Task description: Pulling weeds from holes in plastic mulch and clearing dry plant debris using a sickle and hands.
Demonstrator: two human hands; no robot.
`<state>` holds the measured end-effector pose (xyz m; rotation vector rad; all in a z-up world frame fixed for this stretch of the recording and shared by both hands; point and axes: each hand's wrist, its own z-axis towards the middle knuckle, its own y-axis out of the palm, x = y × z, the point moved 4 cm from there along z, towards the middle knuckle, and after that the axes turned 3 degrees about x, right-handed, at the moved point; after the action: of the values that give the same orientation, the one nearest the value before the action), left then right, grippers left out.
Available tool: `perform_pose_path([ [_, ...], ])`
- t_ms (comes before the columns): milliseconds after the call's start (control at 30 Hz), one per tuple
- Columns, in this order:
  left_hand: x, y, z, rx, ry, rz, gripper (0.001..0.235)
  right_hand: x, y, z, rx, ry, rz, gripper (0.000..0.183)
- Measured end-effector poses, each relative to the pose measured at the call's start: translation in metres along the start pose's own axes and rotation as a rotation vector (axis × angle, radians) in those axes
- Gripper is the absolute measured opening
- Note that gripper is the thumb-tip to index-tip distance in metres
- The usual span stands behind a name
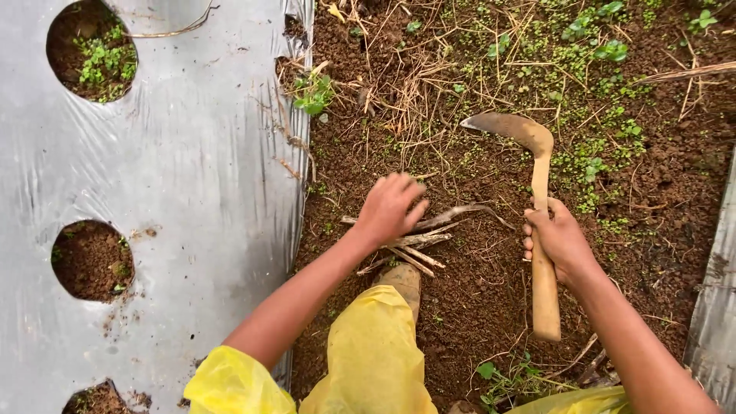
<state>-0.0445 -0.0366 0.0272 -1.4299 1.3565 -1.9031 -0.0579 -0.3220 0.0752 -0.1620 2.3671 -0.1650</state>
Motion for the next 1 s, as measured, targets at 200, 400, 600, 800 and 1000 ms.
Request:
perform_pose_path([
  [200, -0.001, -0.067, 0.069, 0.168, -0.234, 0.077, 0.042, -0.04, 0.0, -0.017, 0.084, -0.102, -0.084, 0.052],
  [400, -0.042, -0.056, 0.097, -0.122, -0.42, 0.193, 0.06, -0.083, 0.001, 0.004, 0.124, -0.318, -0.14, 0.05],
  [600, -0.058, -0.042, 0.085, -0.068, -0.294, 0.132, 0.054, -0.134, 0.054, 0.03, 0.359, -0.514, 0.082, 0.037],
  [800, -0.051, -0.046, 0.062, 0.148, -0.087, 0.192, 0.035, -0.051, 0.098, 0.035, -0.041, -0.2, -0.275, 0.036],
  [1000, -0.039, -0.048, 0.046, -0.109, -0.087, 0.122, 0.047, -0.016, 0.077, 0.017, -0.062, -0.061, -0.397, 0.043],
])
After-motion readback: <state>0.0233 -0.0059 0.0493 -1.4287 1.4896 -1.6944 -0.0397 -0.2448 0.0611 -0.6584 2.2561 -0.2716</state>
